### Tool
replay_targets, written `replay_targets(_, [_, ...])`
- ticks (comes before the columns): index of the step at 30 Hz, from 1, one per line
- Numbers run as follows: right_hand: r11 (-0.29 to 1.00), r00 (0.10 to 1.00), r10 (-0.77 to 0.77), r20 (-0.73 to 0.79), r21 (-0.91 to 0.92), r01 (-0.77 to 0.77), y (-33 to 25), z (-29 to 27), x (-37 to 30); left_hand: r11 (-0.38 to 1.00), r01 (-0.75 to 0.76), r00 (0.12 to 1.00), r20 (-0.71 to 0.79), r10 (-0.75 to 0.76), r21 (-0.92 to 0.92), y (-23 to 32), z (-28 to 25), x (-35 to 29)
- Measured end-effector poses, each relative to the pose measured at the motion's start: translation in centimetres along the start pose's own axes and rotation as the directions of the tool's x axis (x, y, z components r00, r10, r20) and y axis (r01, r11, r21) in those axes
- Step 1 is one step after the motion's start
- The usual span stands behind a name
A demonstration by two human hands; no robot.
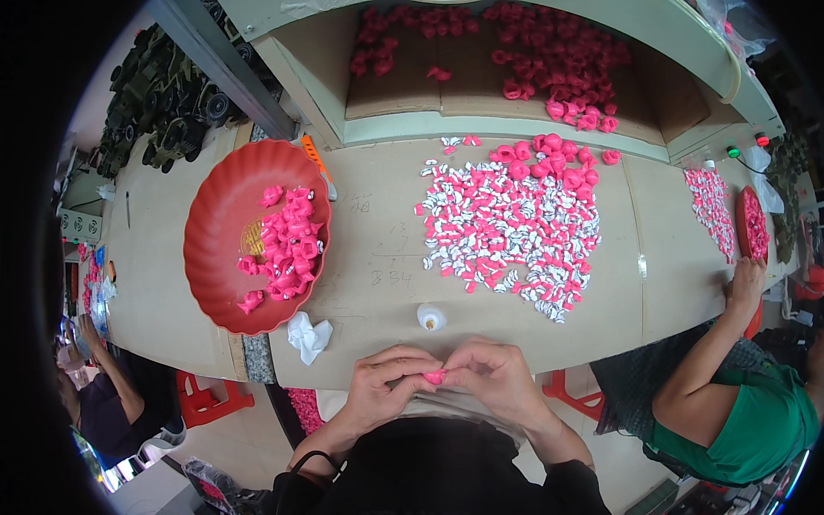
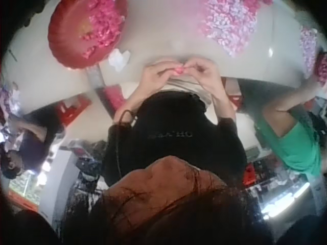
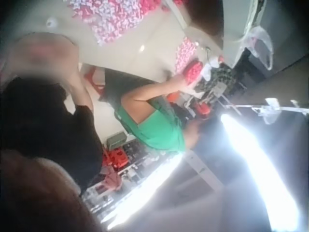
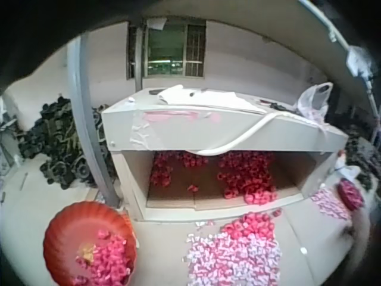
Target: The person applies adhesive to join small pink plastic toy components by hand, using a glue bottle.
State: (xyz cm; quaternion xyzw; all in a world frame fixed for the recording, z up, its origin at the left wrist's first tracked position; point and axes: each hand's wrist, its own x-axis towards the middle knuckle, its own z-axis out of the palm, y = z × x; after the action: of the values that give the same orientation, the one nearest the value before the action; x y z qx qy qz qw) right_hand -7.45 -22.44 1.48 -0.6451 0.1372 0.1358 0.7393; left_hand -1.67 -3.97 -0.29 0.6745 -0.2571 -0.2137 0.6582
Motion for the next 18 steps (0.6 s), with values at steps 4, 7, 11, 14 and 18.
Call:
replay_targets(4, [1.0,1.0,0.008,-0.001,0.015,-0.008,-0.01,0.19,0.07,1.0,-0.006,1.0,0.005,0.006,0.023,0.01,-0.16,-0.04])
replay_targets(7, [0.999,1.0,0.019,0.016,0.027,-0.02,-0.07,0.24,0.24,1.0,0.007,1.0,0.001,-0.007,-0.001,-0.12,-0.26,-0.17])
replay_targets(11, [0.999,0.999,0.035,0.037,0.022,-0.036,-0.08,0.2,0.4,1.0,0.013,1.0,0.005,-0.013,0.011,-0.09,-0.4,-0.18])
replay_targets(14, [0.999,0.999,0.025,0.048,0.02,-0.026,0.06,0.2,0.42,0.999,0.048,0.999,-0.018,-0.048,0.008,-0.06,-0.36,-0.3])
replay_targets(18, [0.997,0.998,-0.039,0.042,0.064,0.036,0.27,0.51,0.43,0.986,0.16,0.987,0.002,-0.16,-0.052,0.42,-0.72,-0.6])
